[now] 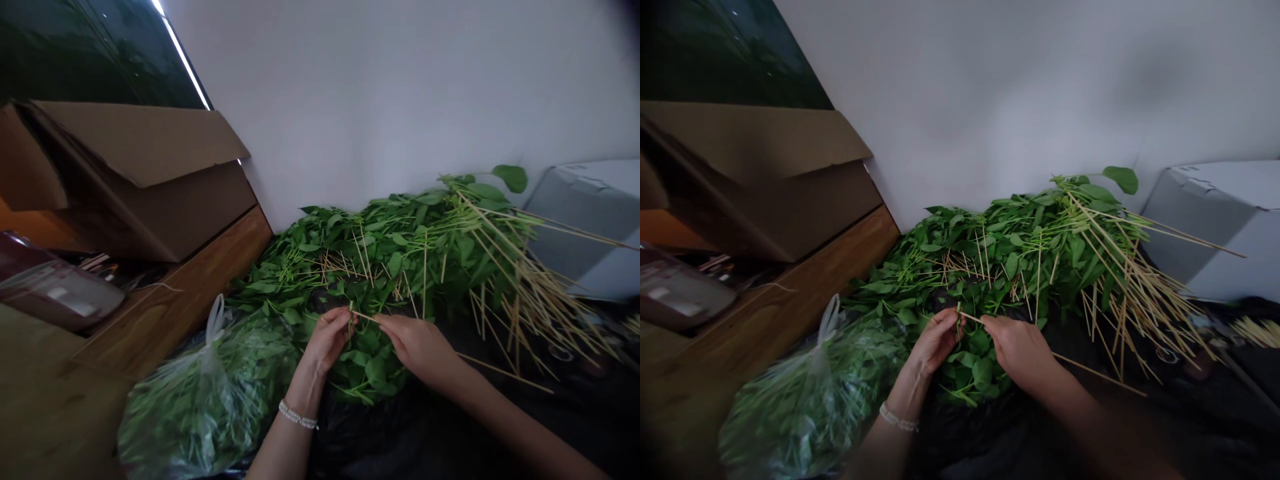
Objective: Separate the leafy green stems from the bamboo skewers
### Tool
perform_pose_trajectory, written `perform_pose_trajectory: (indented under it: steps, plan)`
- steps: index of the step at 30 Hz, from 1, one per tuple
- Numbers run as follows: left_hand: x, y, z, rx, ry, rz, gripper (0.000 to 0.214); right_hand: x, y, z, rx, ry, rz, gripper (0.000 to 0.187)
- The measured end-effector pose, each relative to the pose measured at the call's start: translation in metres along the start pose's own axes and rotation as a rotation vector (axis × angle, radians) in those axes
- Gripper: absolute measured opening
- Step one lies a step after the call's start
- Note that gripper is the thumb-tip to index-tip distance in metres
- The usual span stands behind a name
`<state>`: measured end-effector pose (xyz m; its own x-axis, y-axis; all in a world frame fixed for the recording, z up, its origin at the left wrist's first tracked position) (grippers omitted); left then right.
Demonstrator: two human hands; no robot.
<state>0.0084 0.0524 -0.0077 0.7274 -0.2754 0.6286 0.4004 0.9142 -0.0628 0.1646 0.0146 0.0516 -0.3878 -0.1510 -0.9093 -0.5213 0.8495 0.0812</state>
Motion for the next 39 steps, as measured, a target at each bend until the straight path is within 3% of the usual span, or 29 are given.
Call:
perform_pose_trajectory:
  steps: [4,7,9,13,17,19,22,25,30,39]
  plan:
    - [0.012,-0.001,-0.009,-0.053,0.103,-0.092,0.028,0.004,0.002,-0.006,0.017,0.004,-0.019,0.033]
    - [0.013,0.0,-0.009,-0.036,0.157,-0.08,0.028,0.001,0.002,-0.003,0.044,-0.004,-0.029,0.031]
    - [0.008,0.0,-0.003,0.01,0.21,-0.026,0.03,-0.01,0.001,0.005,0.074,-0.021,0.012,0.031]
    - [-0.005,0.001,0.01,0.119,0.322,0.107,0.034,-0.049,-0.011,0.028,0.162,-0.042,0.227,0.031]
    - [-0.003,0.003,0.012,0.163,0.582,0.082,0.021,-0.073,-0.02,0.044,0.254,-0.035,0.312,0.031]
    - [0.005,0.003,0.013,0.207,0.863,0.042,0.013,-0.074,-0.02,0.046,0.266,-0.011,0.286,0.031]
    - [0.019,-0.001,0.011,0.272,1.379,-0.025,0.028,-0.073,-0.019,0.043,0.232,0.016,0.272,0.029]
    - [0.026,-0.003,0.004,0.255,1.718,-0.077,0.037,-0.073,-0.019,0.042,0.208,0.018,0.294,0.029]
    - [0.026,-0.003,-0.002,0.198,1.921,-0.094,0.025,-0.071,-0.018,0.044,0.196,0.046,0.284,0.031]
    - [0.03,-0.003,-0.005,0.132,2.057,-0.12,0.022,-0.065,-0.015,0.044,0.173,0.049,0.27,0.031]
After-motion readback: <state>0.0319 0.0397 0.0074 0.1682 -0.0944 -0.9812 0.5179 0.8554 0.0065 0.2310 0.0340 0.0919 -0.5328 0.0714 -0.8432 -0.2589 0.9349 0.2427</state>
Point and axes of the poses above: each hand's wrist, its own y-axis towards the middle knuckle, its own x-axis out of the palm, z = x × y, the point moved 6 cm from there along y, towards the middle knuckle, and after that the axes turned 14 degrees about -z, right-handed, at the moved point
